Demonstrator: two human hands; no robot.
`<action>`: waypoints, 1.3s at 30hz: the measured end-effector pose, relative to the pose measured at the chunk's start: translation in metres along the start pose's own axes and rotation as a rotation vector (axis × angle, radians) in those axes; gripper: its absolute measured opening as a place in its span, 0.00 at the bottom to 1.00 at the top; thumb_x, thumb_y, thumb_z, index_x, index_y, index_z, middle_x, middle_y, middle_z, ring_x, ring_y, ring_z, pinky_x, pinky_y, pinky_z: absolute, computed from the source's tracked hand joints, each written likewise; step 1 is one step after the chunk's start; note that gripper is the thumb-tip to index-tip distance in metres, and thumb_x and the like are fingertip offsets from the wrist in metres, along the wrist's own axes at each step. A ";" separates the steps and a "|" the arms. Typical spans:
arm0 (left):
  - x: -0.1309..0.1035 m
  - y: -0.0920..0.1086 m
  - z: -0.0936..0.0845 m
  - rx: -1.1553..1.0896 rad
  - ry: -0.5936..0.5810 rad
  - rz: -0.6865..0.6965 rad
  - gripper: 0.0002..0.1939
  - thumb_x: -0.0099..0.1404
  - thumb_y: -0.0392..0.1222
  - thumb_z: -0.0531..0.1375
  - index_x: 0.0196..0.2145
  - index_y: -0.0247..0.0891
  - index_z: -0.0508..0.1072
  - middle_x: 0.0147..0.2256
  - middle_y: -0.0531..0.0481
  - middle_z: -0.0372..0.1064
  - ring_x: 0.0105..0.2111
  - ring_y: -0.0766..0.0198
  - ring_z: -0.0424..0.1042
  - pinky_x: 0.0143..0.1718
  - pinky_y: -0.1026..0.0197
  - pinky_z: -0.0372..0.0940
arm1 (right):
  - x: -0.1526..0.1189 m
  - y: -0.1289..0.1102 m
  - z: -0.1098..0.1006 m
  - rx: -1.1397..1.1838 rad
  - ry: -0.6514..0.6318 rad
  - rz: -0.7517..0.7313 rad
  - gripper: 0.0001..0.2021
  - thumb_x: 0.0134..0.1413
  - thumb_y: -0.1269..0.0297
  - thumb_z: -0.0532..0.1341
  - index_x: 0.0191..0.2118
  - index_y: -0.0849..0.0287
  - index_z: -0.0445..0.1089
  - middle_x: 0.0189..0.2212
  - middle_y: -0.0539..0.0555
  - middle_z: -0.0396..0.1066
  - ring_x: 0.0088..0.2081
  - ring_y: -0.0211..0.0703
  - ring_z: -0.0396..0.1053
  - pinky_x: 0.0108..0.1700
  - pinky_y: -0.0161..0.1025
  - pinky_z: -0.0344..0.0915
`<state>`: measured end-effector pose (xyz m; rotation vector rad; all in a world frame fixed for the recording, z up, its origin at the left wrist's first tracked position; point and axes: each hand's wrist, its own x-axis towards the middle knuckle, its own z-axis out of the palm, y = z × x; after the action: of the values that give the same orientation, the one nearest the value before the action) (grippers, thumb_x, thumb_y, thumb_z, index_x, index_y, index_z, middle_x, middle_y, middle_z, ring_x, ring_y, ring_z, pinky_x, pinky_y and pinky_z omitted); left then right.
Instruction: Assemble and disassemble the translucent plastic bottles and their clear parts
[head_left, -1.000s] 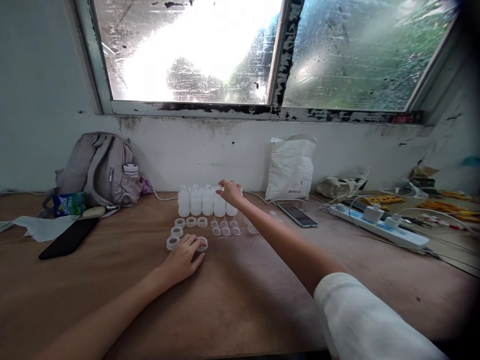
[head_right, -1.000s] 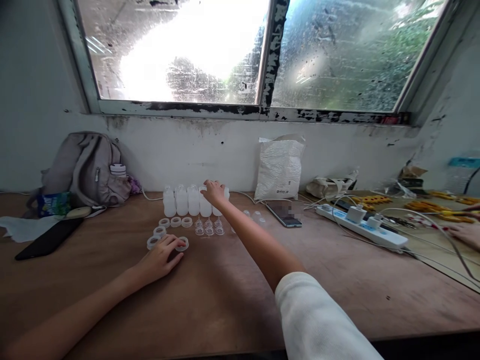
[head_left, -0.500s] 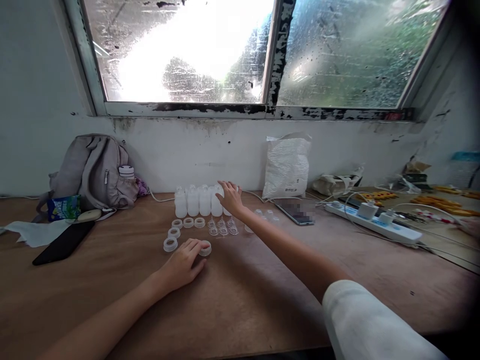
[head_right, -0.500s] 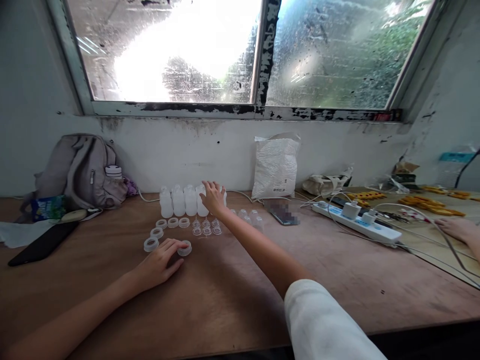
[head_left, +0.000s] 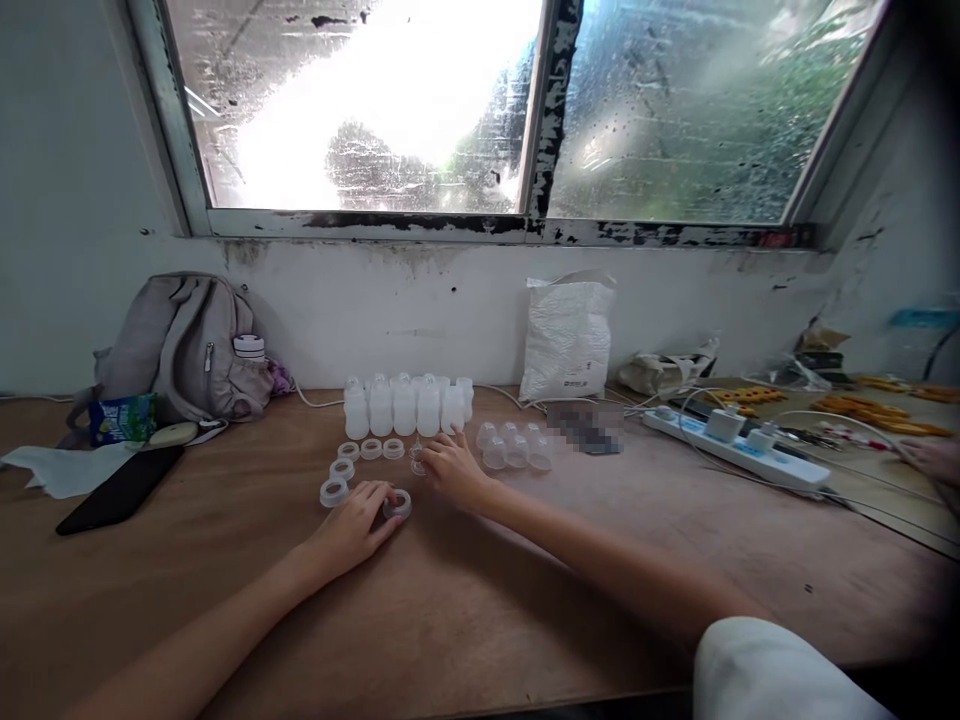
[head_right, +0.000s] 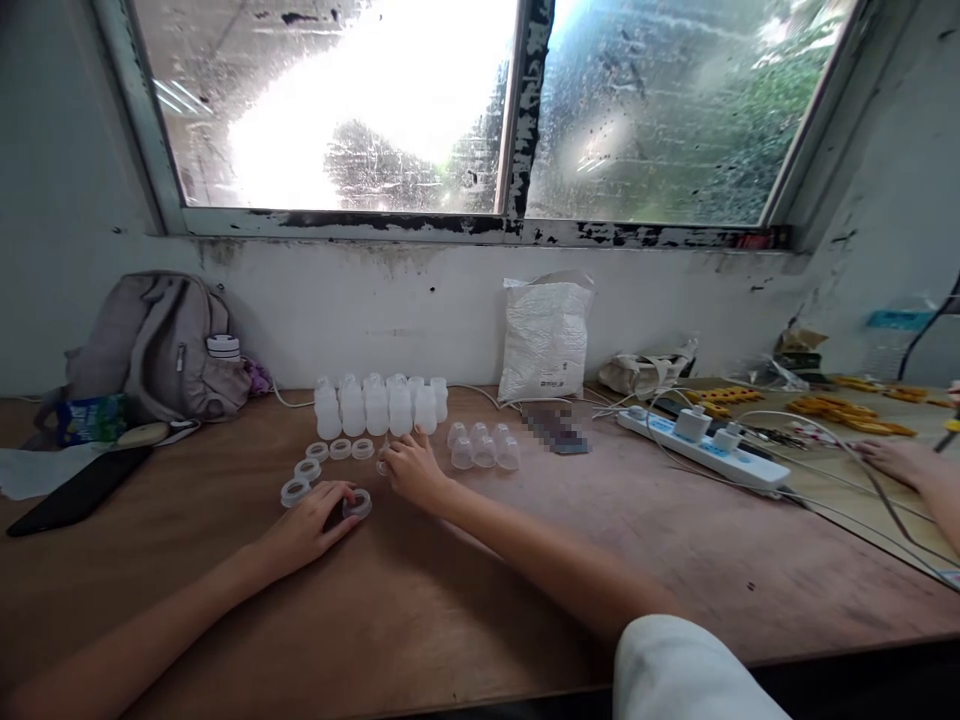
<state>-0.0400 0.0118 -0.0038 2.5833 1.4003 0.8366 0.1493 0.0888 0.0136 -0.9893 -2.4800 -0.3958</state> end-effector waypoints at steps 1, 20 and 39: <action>0.000 0.000 0.000 -0.001 -0.006 -0.008 0.08 0.60 0.44 0.51 0.35 0.38 0.63 0.36 0.47 0.64 0.39 0.59 0.64 0.40 0.56 0.60 | -0.004 -0.001 -0.004 0.030 0.028 0.002 0.08 0.53 0.70 0.51 0.33 0.58 0.67 0.32 0.54 0.69 0.40 0.44 0.60 0.53 0.50 0.38; 0.022 0.008 0.005 -0.235 0.152 0.014 0.18 0.58 0.45 0.54 0.46 0.40 0.60 0.41 0.48 0.61 0.39 0.63 0.63 0.41 0.59 0.61 | -0.045 -0.007 0.002 0.952 0.035 0.156 0.27 0.40 0.80 0.51 0.51 0.58 0.54 0.35 0.53 0.72 0.38 0.39 0.69 0.43 0.39 0.62; 0.035 0.008 0.019 -0.102 0.009 0.062 0.17 0.57 0.49 0.54 0.41 0.38 0.61 0.40 0.46 0.61 0.42 0.58 0.61 0.44 0.54 0.58 | -0.041 -0.009 -0.005 0.933 0.105 0.295 0.16 0.42 0.77 0.52 0.40 0.60 0.65 0.36 0.53 0.68 0.35 0.37 0.67 0.39 0.36 0.64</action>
<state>-0.0093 0.0387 -0.0022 2.5608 1.2507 0.9041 0.1713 0.0569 -0.0037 -0.8443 -1.9869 0.7236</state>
